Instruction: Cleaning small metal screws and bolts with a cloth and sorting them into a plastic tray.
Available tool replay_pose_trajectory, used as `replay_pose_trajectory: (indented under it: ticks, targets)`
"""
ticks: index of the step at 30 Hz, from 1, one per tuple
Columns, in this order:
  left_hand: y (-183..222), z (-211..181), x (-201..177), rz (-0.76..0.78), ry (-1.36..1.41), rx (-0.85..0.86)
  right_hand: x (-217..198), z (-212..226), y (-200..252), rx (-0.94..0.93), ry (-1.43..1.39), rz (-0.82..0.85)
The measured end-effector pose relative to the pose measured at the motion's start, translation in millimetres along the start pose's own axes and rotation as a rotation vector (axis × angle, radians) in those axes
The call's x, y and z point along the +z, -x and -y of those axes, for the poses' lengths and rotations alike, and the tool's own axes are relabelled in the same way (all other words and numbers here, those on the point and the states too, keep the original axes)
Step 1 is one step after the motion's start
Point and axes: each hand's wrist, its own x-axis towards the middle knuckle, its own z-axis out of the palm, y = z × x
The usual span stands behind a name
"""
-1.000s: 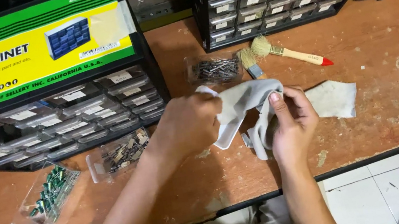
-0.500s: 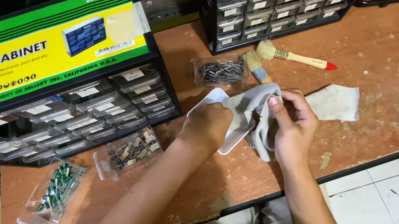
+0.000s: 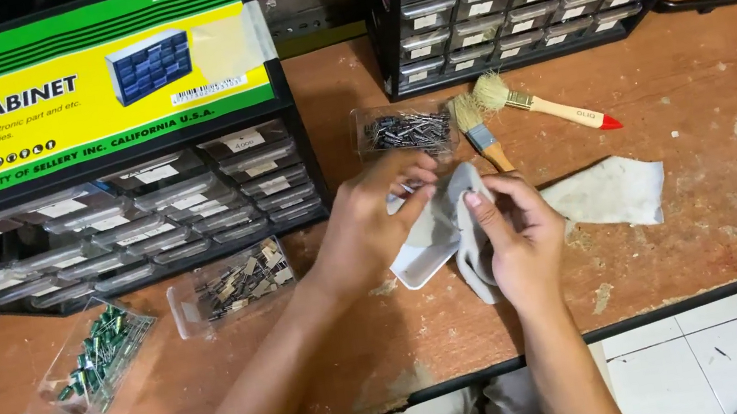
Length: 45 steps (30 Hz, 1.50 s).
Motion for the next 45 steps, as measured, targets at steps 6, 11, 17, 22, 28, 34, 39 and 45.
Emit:
replay_pose_trajectory:
  ticks: [6,11,17,22,28,34,39,45]
  targets:
    - [8.1,6.2,1.0,0.014,0.299,-0.173,3.5,17.8,-5.1,-0.097,0.139,0.14]
    - [18.5,14.3,5.1,-0.073,0.433,-0.263,6.5,19.0,-3.9,-0.092,0.136,0.201]
    - [25.3,26.6,1.7,-0.097,0.274,-0.1,-3.0,2.1,0.0,-0.056,0.058,0.102]
    - [32.7,29.4,11.4,-0.019,0.055,0.052,0.6,9.8,-1.8,-0.094,0.003,0.179]
    - [31.7,14.1,10.0,-0.036,0.104,-0.008,-6.5,-1.0,1.4,-0.027,0.0,0.157]
    - [34.5,18.4,14.7,-0.123,0.103,-0.016,-1.2,11.6,1.2,0.051,0.002,0.121]
    - [40.0,16.9,15.0,-0.105,0.05,-0.038,-3.3,19.6,-2.5,-0.023,0.062,0.24]
    - [32.6,6.3,8.6,-0.123,0.219,-0.06,-1.4,11.6,-1.0,-0.003,0.083,0.204]
